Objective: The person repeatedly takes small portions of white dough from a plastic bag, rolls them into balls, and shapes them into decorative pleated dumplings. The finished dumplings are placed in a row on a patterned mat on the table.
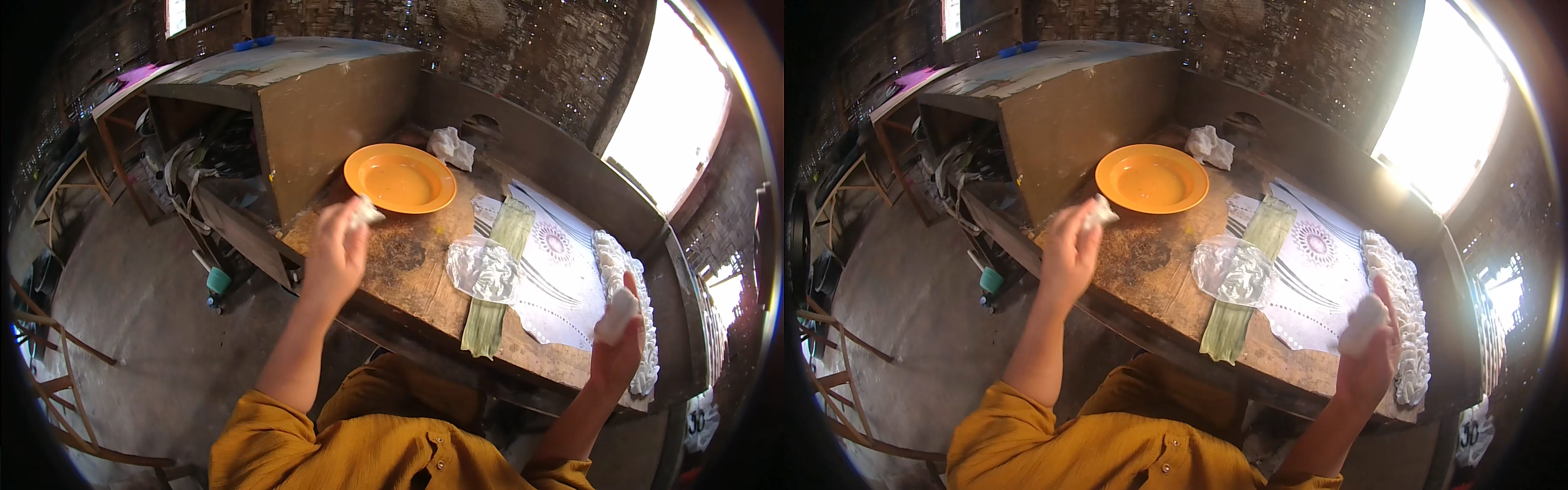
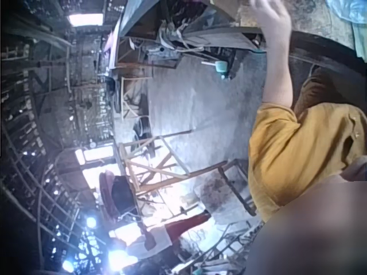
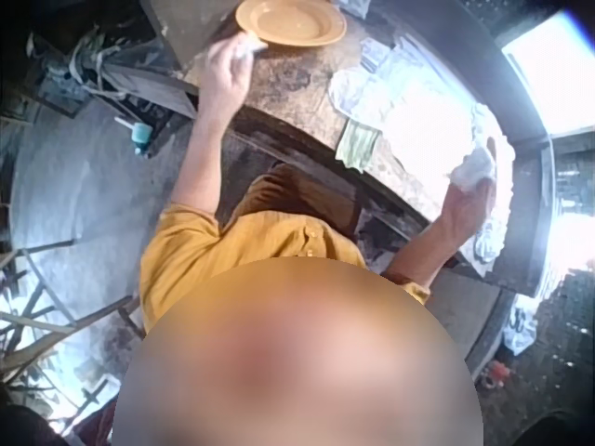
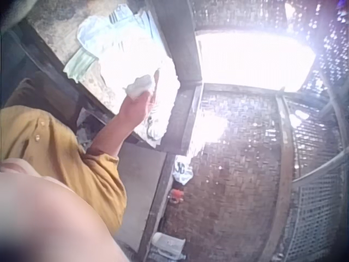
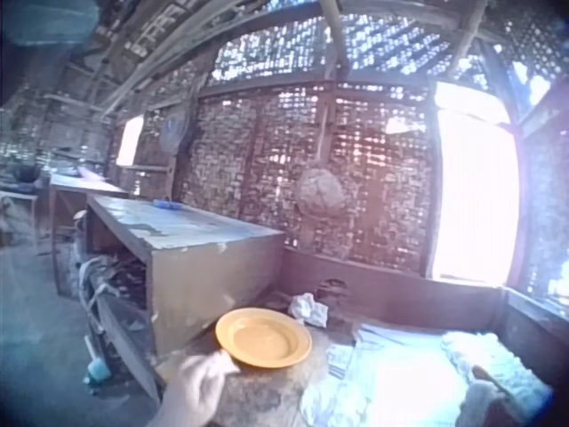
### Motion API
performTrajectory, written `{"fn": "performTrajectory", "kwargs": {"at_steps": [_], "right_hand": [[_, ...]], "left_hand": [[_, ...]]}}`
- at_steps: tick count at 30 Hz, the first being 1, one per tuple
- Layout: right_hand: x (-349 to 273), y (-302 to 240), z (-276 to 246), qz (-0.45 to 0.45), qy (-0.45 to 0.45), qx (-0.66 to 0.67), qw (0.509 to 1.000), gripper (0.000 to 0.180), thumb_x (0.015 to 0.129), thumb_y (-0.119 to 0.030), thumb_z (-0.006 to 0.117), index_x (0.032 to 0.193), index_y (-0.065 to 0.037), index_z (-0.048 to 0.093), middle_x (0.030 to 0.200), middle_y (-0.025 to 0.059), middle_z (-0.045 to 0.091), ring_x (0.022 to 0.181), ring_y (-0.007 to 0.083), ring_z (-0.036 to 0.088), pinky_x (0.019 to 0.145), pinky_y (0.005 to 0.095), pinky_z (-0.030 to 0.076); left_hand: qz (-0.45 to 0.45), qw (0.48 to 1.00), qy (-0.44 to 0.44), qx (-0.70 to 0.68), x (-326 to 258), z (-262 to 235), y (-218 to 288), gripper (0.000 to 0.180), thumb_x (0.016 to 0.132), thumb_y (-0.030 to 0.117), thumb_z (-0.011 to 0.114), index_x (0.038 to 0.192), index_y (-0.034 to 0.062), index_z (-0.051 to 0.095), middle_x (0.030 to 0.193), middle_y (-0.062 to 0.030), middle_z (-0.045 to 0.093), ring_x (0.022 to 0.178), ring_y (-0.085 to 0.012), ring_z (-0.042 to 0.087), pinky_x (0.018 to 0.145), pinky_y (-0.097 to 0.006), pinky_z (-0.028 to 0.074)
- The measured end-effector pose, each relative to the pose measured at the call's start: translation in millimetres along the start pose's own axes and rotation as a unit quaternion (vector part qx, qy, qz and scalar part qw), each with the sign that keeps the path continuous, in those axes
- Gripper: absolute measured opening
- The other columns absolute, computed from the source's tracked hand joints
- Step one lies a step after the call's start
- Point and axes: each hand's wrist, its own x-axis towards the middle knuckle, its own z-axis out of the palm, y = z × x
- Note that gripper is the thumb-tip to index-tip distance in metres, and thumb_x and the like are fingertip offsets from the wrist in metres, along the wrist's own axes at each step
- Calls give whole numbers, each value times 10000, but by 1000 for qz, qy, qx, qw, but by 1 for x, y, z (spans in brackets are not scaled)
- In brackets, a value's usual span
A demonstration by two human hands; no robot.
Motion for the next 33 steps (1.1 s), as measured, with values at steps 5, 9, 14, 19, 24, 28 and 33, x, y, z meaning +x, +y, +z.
{"fn": "performTrajectory", "kwargs": {"at_steps": [5,9,14,19,24,28,33], "right_hand": [[-22,1,-6,40,124,125,983,288,937,-236,468,1151,-45,486,1003,96,461,808,172,462,646,252,441],[-31,1,6,73,75,284,953,379,984,-384,391,923,-27,504,874,91,470,656,150,451,483,240,374],[-34,0,-22,-32,-35,59,997,636,917,-633,296,598,-86,365,550,20,337,412,129,287,354,265,238],[-26,40,14,-131,144,12,981,679,845,-734,303,651,-88,375,556,-2,328,444,118,283,412,263,233],[-30,88,94,-183,-222,-530,798,980,736,-811,402,1257,19,431,1207,99,557,1162,295,477,1080,540,127],[-11,79,91,-360,-113,-506,775,1000,687,-864,315,1135,15,477,990,156,581,958,270,512,1031,552,193],[-6,95,103,-482,-138,-487,716,867,717,-822,383,1230,-130,486,1293,258,394,1226,442,355,1045,575,182]], "left_hand": [[-131,961,-77,230,30,2,-38,579,835,152,634,1354,69,390,1150,-197,570,1074,-354,532,890,-411,447],[-118,934,-111,320,31,14,-52,684,846,247,639,1413,81,296,1271,-208,512,1216,-388,436,971,-429,407],[-48,958,-61,277,29,15,-53,733,836,332,656,1418,77,291,1351,-220,444,1291,-410,358,1047,-458,333],[52,968,-11,-244,7,41,32,847,839,475,630,1405,-41,268,1395,-220,394,1338,-324,328,1083,-406,269],[156,830,-34,-534,-42,71,112,864,860,554,541,1475,109,130,1514,-239,93,1383,-397,181,1104,-539,151],[-35,669,-161,-725,-64,63,137,770,920,438,511,1484,160,68,1527,-201,63,1385,-387,175,1098,-524,216],[-16,645,-142,-751,-55,73,161,802,908,448,513,1488,201,18,1534,-171,46,1390,-336,179,1104,-500,229]]}}
